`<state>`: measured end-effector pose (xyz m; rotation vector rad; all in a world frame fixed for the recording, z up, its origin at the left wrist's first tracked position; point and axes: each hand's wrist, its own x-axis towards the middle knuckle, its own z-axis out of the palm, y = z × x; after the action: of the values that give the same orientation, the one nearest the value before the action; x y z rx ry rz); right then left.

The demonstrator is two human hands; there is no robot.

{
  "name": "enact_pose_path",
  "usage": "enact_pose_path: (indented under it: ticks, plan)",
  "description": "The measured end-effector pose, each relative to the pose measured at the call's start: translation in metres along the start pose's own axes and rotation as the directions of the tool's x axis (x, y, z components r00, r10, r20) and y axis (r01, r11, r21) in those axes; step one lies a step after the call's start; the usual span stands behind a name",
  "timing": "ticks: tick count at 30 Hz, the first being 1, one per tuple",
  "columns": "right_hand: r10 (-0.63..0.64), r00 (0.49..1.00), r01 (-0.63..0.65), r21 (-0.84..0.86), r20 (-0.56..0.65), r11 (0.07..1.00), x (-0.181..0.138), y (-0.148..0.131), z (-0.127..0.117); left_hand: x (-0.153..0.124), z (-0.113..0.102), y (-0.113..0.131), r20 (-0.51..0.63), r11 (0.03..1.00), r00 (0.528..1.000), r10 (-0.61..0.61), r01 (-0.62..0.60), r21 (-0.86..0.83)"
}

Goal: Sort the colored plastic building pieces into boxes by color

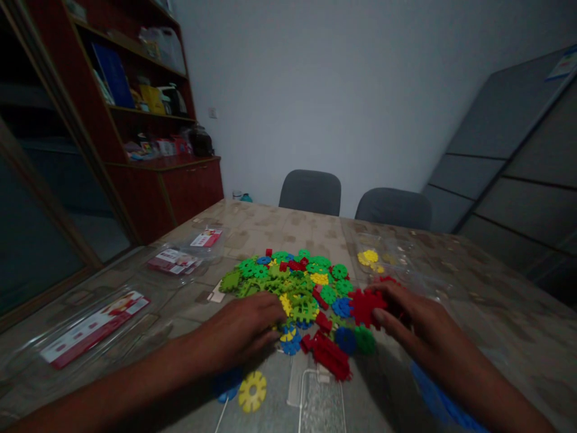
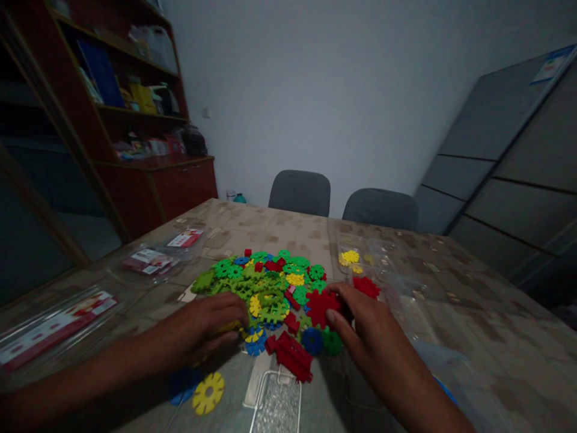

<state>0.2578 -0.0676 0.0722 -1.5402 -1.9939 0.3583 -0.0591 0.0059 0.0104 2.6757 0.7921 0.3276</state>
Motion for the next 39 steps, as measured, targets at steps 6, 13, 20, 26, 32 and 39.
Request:
enact_pose_path:
  ticks: [6, 13, 20, 26, 32, 39]
  plan:
    - [0.005, 0.997, -0.008, -0.026, -0.078, 1.000, -0.002, 0.005, -0.029, 0.041, 0.032, 0.044, 0.051, 0.978, 0.979, 0.198, -0.201, 0.060]
    - [0.105, 0.981, -0.121, -0.090, -0.163, 0.989, -0.016, 0.033, -0.061, 0.081, 0.055, 0.059, 0.142, 0.940, 0.972, 0.188, -0.220, 0.261]
    - [0.123, 0.974, -0.136, -0.058, -0.192, 0.989, -0.013, 0.037, -0.065, 0.080, 0.061, 0.049, 0.124, 0.960, 0.976, 0.178, -0.199, 0.195]
    - [0.197, 0.964, -0.198, 0.011, -0.176, 0.980, -0.011, 0.062, -0.070, 0.078, 0.034, 0.050, 0.113, 0.994, 0.988, 0.101, -0.104, 0.023]
    - [0.240, 0.949, -0.239, 0.031, -0.206, 0.971, -0.004, 0.095, -0.071, 0.111, 0.010, 0.054, 0.005, 0.990, 0.994, 0.114, -0.113, -0.086]
    - [0.321, 0.941, -0.314, 0.071, -0.110, 0.947, 0.003, 0.122, -0.048, 0.146, 0.005, 0.062, -0.008, 0.984, 0.991, 0.137, -0.137, -0.113]
